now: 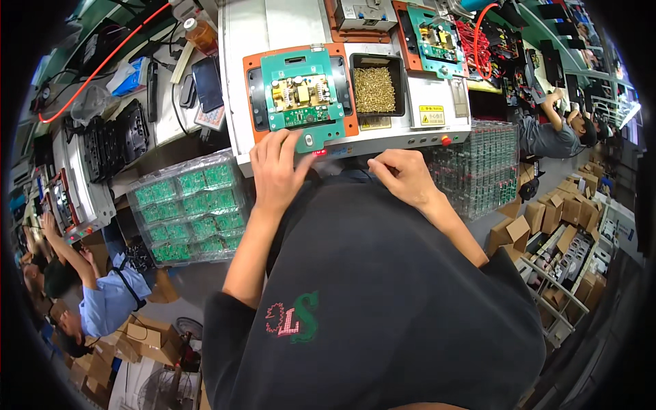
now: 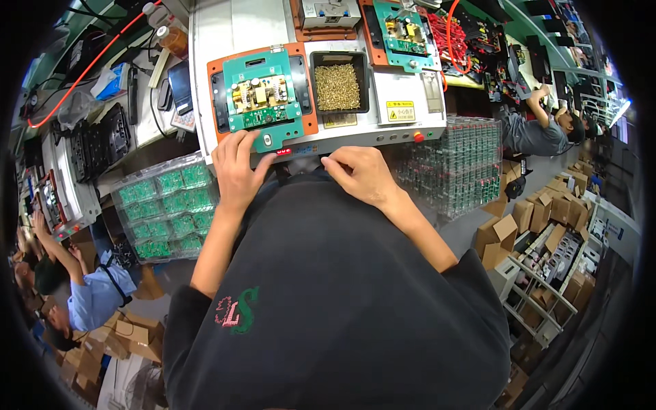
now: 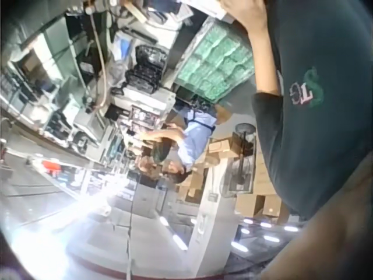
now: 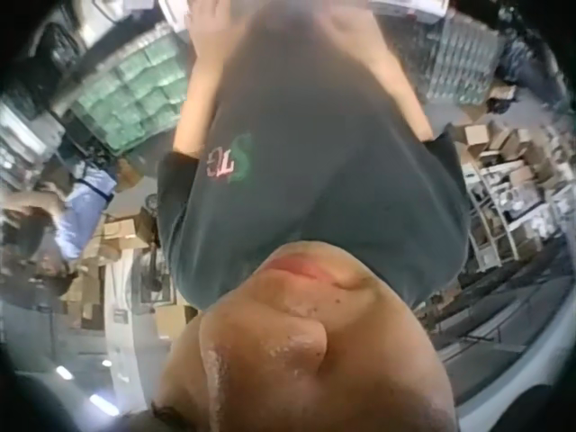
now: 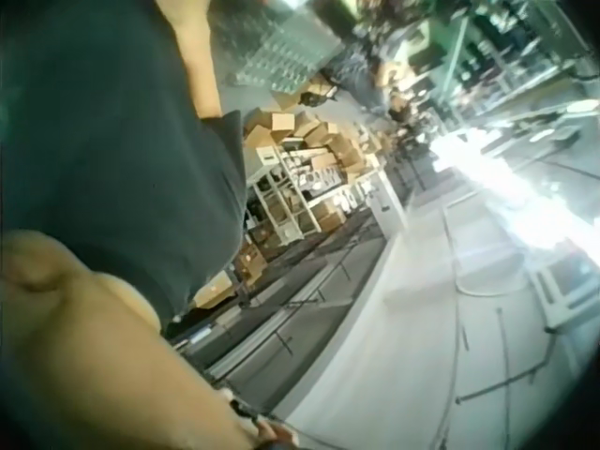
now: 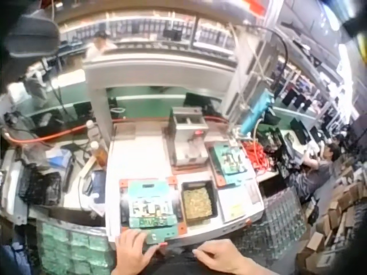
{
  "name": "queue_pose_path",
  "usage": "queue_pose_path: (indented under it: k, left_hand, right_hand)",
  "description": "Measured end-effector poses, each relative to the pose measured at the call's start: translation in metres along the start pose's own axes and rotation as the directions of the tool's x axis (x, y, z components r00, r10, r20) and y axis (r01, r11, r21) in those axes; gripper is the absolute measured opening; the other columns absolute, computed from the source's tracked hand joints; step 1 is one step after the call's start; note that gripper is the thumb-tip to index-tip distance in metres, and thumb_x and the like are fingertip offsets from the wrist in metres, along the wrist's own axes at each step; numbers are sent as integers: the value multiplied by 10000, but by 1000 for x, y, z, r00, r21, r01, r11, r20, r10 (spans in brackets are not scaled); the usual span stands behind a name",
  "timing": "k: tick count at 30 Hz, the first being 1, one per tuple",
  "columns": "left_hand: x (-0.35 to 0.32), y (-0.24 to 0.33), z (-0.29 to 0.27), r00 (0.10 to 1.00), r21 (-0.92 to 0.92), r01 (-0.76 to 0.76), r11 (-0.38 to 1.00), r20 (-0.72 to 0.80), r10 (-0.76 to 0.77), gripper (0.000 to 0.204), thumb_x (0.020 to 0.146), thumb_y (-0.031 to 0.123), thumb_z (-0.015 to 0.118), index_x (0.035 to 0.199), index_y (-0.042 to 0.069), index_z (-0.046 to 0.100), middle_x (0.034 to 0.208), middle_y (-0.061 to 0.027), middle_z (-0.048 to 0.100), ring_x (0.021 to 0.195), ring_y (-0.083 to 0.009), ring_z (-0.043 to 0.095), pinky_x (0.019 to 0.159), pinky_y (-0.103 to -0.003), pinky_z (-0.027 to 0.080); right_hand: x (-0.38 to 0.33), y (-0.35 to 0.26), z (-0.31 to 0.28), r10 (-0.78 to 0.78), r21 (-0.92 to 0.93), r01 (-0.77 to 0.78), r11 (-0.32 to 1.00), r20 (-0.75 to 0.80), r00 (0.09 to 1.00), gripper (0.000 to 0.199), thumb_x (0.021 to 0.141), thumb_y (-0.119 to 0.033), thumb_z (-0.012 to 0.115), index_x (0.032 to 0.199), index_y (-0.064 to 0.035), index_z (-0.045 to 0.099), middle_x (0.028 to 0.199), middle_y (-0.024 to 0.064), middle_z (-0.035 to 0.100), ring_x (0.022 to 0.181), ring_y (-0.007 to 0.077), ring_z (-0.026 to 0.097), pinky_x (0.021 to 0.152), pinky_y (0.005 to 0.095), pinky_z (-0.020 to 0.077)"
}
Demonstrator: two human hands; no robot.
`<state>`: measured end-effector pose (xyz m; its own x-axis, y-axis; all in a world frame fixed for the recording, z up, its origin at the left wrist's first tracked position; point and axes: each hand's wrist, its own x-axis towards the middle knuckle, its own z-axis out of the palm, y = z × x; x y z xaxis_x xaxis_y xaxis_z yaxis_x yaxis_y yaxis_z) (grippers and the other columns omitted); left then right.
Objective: Assembling electronic components by attaching wires to PCBs and placing them into plastic housings at a factory workbench.
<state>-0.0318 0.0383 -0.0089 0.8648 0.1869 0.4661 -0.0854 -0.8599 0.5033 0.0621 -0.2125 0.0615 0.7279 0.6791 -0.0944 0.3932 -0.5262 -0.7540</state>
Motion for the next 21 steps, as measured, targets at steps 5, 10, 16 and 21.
queue_pose_path:
  k: [5, 10, 16, 21]
  left_hand:
    - [58, -24, -38, 931, -72, -336, 939, -178, 319, 241, 751, 47, 809, 972, 77, 719, 925, -35, 712, 889, -264, 668, 794, -399, 476]
    - [212, -64, -45, 927, 47, -180, 983, -327, 185, 114, 859, 70, 775, 967, 59, 741, 914, -72, 737, 837, -250, 687, 720, -378, 515]
    - [179, -40, -61, 927, -242, -15, 970, -368, -77, 161, 916, 42, 729, 1076, 17, 735, 1087, -103, 735, 993, -199, 692, 884, -312, 542]
    - [26, -33, -48, 715, -527, 507, 682, -185, -674, 209, 1013, 75, 629, 1156, -75, 655, 1138, -120, 694, 1055, -185, 658, 956, -306, 514]
  right_hand:
    - [9, -12, -15, -134, -31, 138, 990, 112, 985, 93, 903, -110, 709, 904, -19, 724, 763, 103, 671, 657, 258, 648, 601, 347, 501]
    - [121, -27, -2, -378, -194, 357, 914, -89, 921, 168, 933, -133, 676, 1060, -34, 723, 913, 134, 690, 803, 293, 671, 713, 375, 525]
    - [240, 18, 49, -295, -594, 355, 721, 201, 934, 215, 813, -111, 688, 1000, -14, 725, 1029, 182, 709, 965, 356, 705, 825, 447, 581]
    - [229, 2, 31, -520, -537, 506, 675, 141, 842, 113, 763, -111, 663, 785, -3, 689, 867, 175, 663, 868, 378, 697, 691, 463, 594]
